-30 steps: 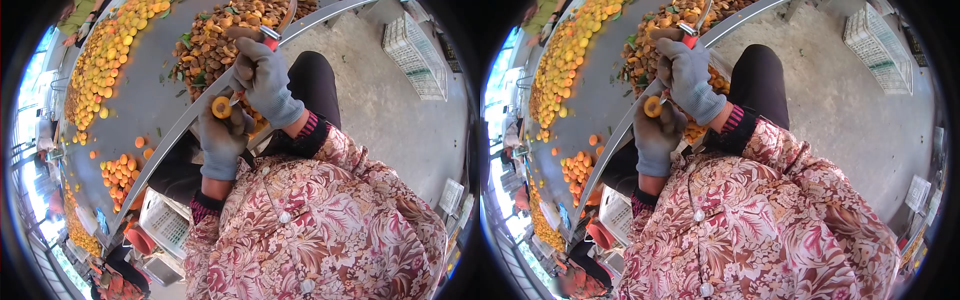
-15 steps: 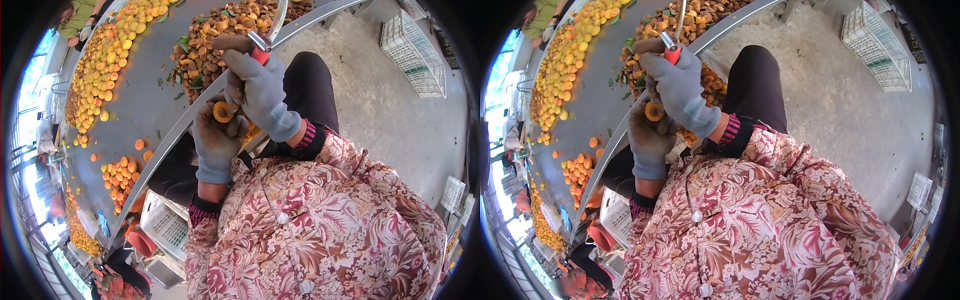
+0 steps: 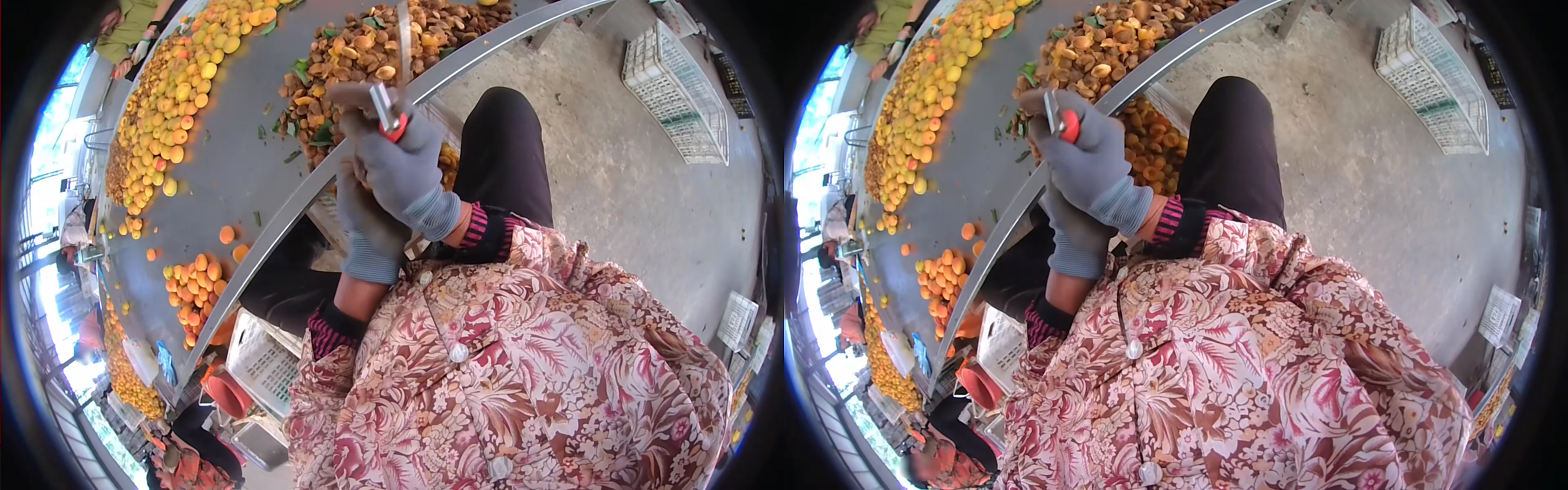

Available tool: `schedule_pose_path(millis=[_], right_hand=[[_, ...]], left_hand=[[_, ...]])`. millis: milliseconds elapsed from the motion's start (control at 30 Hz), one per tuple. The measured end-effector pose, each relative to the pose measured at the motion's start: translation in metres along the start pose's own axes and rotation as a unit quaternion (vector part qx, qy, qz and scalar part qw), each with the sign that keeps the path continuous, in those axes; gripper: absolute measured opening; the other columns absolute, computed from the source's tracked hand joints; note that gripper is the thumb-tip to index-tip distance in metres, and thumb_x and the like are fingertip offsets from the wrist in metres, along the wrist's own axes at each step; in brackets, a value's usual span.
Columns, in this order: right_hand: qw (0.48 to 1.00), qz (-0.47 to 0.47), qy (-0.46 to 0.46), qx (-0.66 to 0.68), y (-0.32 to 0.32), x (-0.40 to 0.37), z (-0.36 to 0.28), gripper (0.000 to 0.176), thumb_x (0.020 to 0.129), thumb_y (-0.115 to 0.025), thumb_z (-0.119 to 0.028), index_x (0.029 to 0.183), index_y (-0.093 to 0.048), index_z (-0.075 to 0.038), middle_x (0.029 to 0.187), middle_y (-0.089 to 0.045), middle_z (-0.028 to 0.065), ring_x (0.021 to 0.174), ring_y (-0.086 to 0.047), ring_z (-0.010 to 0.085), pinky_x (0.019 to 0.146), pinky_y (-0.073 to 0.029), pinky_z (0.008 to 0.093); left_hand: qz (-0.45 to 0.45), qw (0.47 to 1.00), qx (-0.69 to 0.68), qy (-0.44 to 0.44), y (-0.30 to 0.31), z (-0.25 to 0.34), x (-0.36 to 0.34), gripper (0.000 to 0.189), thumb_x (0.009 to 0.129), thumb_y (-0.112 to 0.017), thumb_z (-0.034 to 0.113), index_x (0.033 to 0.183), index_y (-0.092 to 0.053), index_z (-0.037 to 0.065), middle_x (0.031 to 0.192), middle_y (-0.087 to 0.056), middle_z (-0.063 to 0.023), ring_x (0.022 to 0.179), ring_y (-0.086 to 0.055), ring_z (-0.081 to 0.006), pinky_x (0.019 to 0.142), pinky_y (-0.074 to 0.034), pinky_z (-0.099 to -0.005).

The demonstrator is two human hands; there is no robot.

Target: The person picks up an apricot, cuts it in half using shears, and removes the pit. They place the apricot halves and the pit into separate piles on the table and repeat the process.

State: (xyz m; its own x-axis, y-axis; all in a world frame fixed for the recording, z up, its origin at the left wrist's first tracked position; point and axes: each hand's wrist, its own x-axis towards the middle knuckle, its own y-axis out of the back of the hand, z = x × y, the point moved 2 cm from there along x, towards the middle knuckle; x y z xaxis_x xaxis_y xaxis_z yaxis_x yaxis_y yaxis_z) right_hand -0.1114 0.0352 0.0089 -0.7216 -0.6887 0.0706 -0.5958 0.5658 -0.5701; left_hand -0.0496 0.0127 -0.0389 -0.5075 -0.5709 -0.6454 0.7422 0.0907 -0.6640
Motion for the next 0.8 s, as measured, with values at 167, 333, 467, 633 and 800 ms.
schedule_pose_path(millis=[167, 333, 467, 633, 800], right_hand=[[0.999, 0.003, -0.017, -0.043, 0.007, 0.016, 0.003, 0.019, 0.083, -0.055, -0.003, 0.1, -0.063, -0.004, 0.079, -0.059, 0.0009, 0.068, -0.054, 0.0054, 0.062, -0.046, 0.0212], [0.989, 0.063, -0.11, 0.081, 0.012, 0.026, 0.003, 0.022, 0.085, -0.053, -0.007, 0.104, -0.061, 0.0, 0.057, -0.05, 0.0014, 0.04, -0.039, 0.0053, 0.038, -0.032, 0.0204], [0.996, 0.035, -0.061, 0.053, 0.006, 0.023, 0.01, 0.015, 0.083, -0.055, -0.005, 0.097, -0.06, -0.004, 0.055, -0.049, -0.0005, 0.037, -0.041, 0.007, 0.035, -0.032, 0.0212], [0.985, 0.06, -0.068, 0.147, 0.03, 0.04, -0.011, 0.019, 0.083, -0.054, -0.006, 0.102, -0.057, -0.002, 0.053, -0.049, 0.0031, 0.037, -0.04, 0.0087, 0.036, -0.033, 0.0228], [0.994, -0.023, -0.067, 0.087, 0.023, 0.029, -0.03, 0.027, 0.089, -0.048, -0.01, 0.111, -0.054, 0.004, 0.055, -0.044, 0.0008, 0.043, -0.038, 0.0061, 0.043, -0.034, 0.0222]], left_hand=[[0.045, 0.999, 0.002, -0.019, 0.011, -0.004, 0.018, 0.027, 0.092, -0.039, 0.034, 0.095, -0.052, 0.011, 0.089, -0.059, -0.0033, 0.084, -0.059, -0.0173, 0.075, -0.049, -0.0318], [0.053, 0.997, 0.026, -0.051, 0.007, -0.01, 0.019, 0.029, 0.091, -0.041, 0.038, 0.093, -0.054, 0.012, 0.087, -0.059, -0.0025, 0.079, -0.061, -0.0165, 0.069, -0.051, -0.0334], [0.022, 0.988, 0.049, -0.143, 0.005, -0.014, 0.02, 0.03, 0.092, -0.038, 0.037, 0.092, -0.054, 0.011, 0.081, -0.06, -0.0027, 0.065, -0.06, -0.0157, 0.055, -0.05, -0.0352], [-0.032, 0.995, 0.096, -0.02, 0.001, 0.005, 0.006, 0.029, 0.094, -0.037, 0.032, 0.098, -0.052, 0.007, 0.075, -0.061, -0.0091, 0.052, -0.057, -0.0197, 0.043, -0.046, -0.0353], [-0.085, 0.986, 0.14, -0.017, -0.011, 0.003, -0.007, 0.031, 0.095, -0.037, 0.034, 0.101, -0.05, 0.007, 0.082, -0.061, -0.0093, 0.054, -0.058, -0.0208, 0.044, -0.047, -0.0336]])
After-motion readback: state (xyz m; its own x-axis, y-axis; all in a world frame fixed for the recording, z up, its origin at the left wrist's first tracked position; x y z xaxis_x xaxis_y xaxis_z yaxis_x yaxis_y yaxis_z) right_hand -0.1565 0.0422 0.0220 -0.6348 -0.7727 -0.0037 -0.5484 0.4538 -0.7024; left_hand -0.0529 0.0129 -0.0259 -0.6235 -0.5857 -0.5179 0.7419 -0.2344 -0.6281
